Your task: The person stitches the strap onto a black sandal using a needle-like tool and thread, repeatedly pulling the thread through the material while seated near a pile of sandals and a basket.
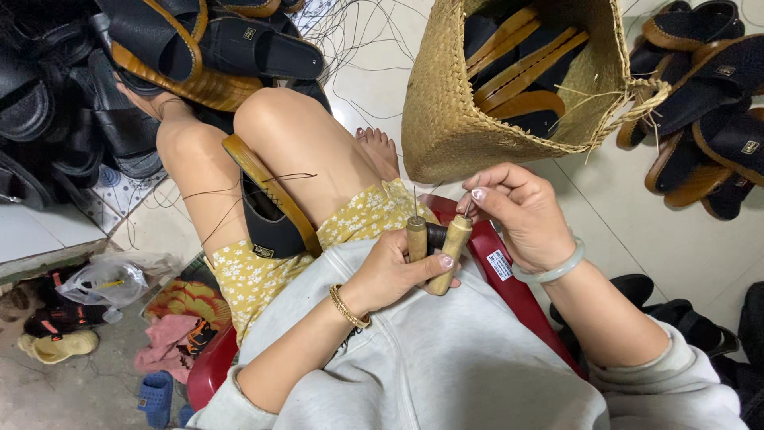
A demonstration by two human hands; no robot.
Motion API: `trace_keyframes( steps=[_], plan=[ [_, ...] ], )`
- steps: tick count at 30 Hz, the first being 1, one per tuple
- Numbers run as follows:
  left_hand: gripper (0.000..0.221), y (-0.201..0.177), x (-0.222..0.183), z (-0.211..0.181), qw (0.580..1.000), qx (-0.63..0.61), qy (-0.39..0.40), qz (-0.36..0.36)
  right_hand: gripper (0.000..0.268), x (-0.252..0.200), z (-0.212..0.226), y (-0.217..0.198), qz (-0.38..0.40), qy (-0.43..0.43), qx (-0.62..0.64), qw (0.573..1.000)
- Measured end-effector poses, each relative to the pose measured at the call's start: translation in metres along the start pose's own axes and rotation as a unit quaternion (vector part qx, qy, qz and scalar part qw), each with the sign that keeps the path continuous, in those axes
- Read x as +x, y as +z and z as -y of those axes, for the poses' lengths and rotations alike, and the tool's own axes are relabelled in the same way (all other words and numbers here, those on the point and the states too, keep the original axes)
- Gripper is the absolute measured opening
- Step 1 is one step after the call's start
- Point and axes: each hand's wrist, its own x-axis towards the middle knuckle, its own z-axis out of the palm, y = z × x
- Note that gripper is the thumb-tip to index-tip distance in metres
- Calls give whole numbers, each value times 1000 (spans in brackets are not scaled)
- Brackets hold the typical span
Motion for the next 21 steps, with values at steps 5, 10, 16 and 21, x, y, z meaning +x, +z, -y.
trace_keyframes(
  steps=[5, 10, 16, 21],
  plan=[
    [20, 5, -2, -6, 1000, 21, -15, 0, 12, -2, 4, 9, -21, 9, -9, 1000],
    [23, 10, -2, -7, 999, 33, -29, -5, 11, -2, 1, 10, -23, 23, -6, 999],
    [24, 11, -4, -13, 999, 38, -33, 12, 9, 0, -4, 9, -29, 30, -6, 999],
    [23, 12, -7, -20, 999, 35, -33, 25, 6, 1, -7, 9, -35, 33, -11, 999]
  ],
)
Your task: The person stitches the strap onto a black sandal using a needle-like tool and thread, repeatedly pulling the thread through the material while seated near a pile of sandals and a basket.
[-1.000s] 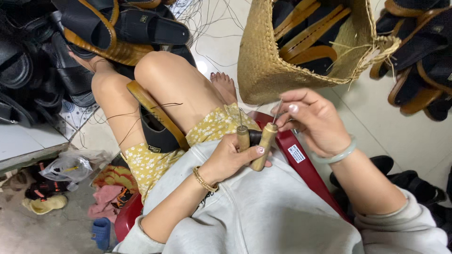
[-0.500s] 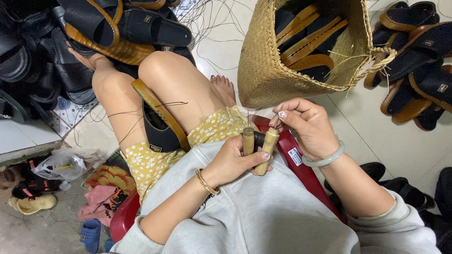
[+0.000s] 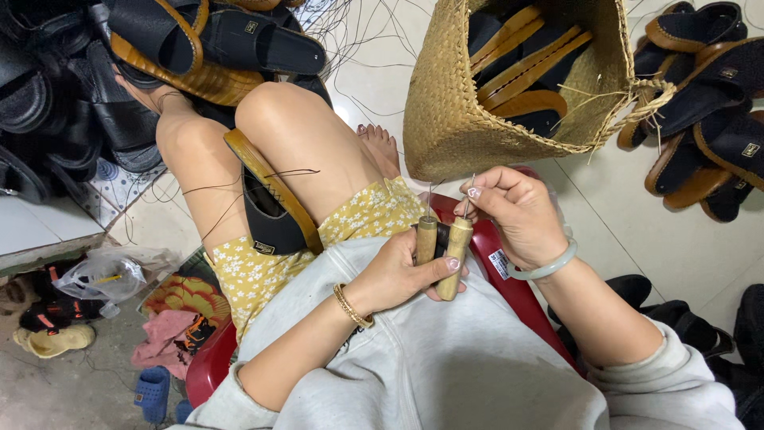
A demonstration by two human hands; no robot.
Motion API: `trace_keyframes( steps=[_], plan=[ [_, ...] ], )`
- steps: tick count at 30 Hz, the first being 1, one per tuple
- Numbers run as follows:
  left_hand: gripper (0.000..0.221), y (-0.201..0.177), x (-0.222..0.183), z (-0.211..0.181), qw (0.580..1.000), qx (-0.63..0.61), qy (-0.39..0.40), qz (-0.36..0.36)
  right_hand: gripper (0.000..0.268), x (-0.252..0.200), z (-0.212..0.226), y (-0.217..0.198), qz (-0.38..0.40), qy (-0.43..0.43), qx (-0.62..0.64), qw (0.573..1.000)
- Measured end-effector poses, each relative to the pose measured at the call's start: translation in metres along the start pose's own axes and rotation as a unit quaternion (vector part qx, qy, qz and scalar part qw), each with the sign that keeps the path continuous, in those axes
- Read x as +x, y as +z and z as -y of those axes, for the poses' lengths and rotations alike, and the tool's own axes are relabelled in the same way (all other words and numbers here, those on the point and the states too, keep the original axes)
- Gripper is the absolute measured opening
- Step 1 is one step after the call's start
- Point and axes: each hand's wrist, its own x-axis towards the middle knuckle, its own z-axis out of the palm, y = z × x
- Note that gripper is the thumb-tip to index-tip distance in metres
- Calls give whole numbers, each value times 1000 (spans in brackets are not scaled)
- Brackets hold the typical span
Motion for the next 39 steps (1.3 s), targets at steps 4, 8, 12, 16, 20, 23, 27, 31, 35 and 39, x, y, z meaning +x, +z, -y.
trace_keyframes(
  steps=[4, 8, 12, 16, 20, 23, 27, 31, 35, 39],
  plan=[
    [27, -1, 2, 7, 1000, 1, -10, 2, 5, 1, -2, 0, 1, 8, -4, 1000],
    [29, -3, 4, 13, 1000, 14, -14, -2, 5, 2, -3, 0, 0, 8, -17, 1000],
    [30, -3, 5, 14, 1000, 10, -16, -3, 6, 2, -2, 2, 1, 7, -18, 1000],
    [30, 0, 4, 10, 1000, 14, -19, -4, 5, 1, -2, 3, -1, 2, -22, 1000],
    [30, 2, 4, 4, 1000, 18, -15, -18, 16, -1, 4, 5, -17, -29, -43, 999],
    [29, 1, 5, 14, 999, 26, -12, -32, 16, -8, 20, 8, -46, -192, -230, 953],
    [31, -5, 9, 20, 997, 58, -1, -44, 6, -18, 32, 24, -3, -349, -362, 864],
    [27, -1, 10, 18, 991, 96, 5, -90, 14, -16, 27, 33, 7, -397, -434, 809],
    [25, -7, 12, 20, 983, 141, 2, -113, 7, -15, 25, 41, 14, -418, -442, 794],
    [27, -3, 10, 9, 930, 333, 30, -154, 11, -12, 46, 44, -2, -431, -428, 795]
  ],
)
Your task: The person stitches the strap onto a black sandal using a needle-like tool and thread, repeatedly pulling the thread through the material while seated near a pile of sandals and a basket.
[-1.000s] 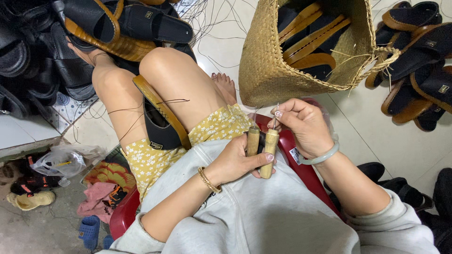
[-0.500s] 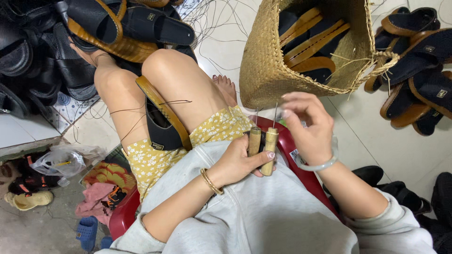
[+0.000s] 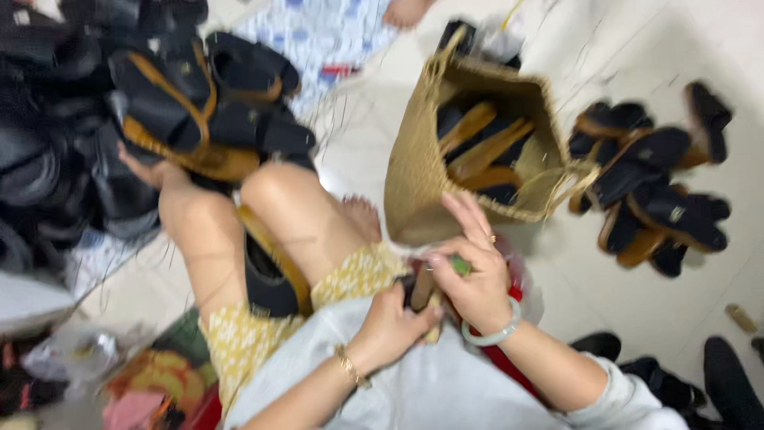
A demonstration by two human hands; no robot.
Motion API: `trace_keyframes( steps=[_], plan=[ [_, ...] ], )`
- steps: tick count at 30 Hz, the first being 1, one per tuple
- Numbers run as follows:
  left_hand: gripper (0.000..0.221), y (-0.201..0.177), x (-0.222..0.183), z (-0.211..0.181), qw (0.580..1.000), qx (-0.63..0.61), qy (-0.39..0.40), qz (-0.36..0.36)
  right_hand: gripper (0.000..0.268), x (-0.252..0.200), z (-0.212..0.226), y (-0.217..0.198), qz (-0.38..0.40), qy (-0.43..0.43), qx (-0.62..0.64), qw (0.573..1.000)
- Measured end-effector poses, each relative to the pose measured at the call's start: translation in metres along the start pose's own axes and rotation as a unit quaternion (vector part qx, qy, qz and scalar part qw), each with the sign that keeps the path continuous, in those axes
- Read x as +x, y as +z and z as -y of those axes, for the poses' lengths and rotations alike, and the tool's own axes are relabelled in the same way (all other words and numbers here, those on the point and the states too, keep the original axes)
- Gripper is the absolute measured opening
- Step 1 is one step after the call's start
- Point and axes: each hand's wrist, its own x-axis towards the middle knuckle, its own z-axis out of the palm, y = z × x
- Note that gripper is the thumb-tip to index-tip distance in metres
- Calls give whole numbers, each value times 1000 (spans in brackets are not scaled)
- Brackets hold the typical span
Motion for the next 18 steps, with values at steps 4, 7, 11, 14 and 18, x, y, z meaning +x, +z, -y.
trace_keyframes(
  steps=[4, 7, 11, 14, 18],
  plan=[
    [20, -7, 0, -11, 964, -228, -106, 82, 14, 57, -14, -29, -139, 244, 344, 896],
    [39, -13, 0, -11, 942, -290, -132, 102, 11, 111, -46, -50, -256, 334, 509, 751],
    [61, -17, 2, -3, 917, -356, -143, 112, 25, 181, -116, -57, -302, 427, 240, 818],
    [53, -21, 5, 4, 919, -354, -113, 132, 24, 194, -199, -55, -174, 156, -101, 967],
    [40, -20, 10, 12, 913, -380, -101, 108, 32, 207, -263, -55, -36, 59, -297, 952]
  ],
)
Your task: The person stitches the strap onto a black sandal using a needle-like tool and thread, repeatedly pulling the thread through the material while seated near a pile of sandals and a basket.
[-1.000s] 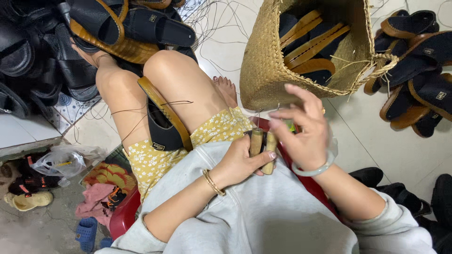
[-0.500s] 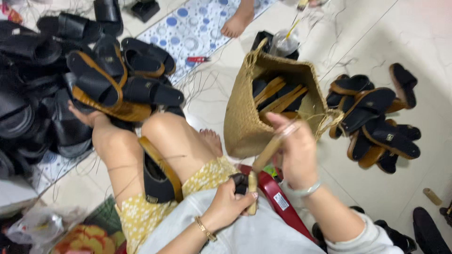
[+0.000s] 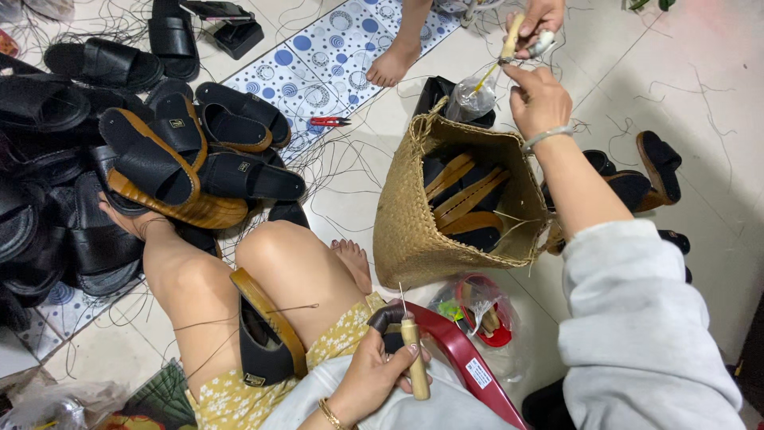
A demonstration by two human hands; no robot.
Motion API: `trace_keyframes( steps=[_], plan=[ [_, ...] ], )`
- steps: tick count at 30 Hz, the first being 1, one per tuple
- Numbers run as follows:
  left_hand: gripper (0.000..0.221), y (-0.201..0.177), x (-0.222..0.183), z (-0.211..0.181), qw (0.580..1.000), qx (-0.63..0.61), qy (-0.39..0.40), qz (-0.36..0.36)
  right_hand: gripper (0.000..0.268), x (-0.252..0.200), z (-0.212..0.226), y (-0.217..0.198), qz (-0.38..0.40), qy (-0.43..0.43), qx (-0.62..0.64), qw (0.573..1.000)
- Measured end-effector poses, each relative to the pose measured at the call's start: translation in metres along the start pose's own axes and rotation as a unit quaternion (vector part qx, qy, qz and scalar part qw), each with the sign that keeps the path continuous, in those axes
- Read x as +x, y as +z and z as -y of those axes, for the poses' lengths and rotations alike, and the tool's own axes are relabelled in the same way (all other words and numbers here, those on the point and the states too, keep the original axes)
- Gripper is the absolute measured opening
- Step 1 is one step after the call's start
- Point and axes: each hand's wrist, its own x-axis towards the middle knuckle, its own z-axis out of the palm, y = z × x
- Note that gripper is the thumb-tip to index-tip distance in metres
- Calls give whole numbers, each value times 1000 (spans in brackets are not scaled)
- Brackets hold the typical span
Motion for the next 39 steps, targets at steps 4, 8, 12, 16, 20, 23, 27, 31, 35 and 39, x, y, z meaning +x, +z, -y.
trace_keyframes(
  steps=[4, 8, 12, 16, 20, 23, 27, 31, 35, 39],
  plan=[
    [34, -7, 8, 7, 999, -31, 11, 9, 31, 19, -29, 29, -34, -125, -157, 979],
    [35, -11, 13, 11, 998, -56, 14, 11, 15, 31, -17, 26, -144, -188, -114, 965],
    [33, -10, 14, 9, 999, -41, 6, 12, 7, 37, 19, -13, -132, -137, 62, 980],
    [32, -8, 11, 3, 999, -33, 12, 11, 10, 26, 29, -60, -99, 38, 299, 949],
    [30, -5, 7, 4, 999, -6, 37, 20, 24, -23, 18, -88, -44, 220, 457, 860],
    [24, -10, 4, 16, 999, 0, 39, -6, 31, -91, 26, -106, 37, 281, 474, 834],
    [33, -3, 5, 11, 987, 18, 143, 73, 35, -199, 12, -115, 90, 323, 501, 798],
    [32, 4, -3, 11, 996, 12, 87, 18, 32, -335, -24, -95, 230, 411, 617, 630],
    [33, 15, -1, 1, 997, 23, 77, 18, 25, -403, -12, -49, 323, 637, 461, 527],
    [33, 17, 2, 4, 999, 36, 36, -20, 26, -423, -33, 33, 415, 712, 293, 485]
  ],
)
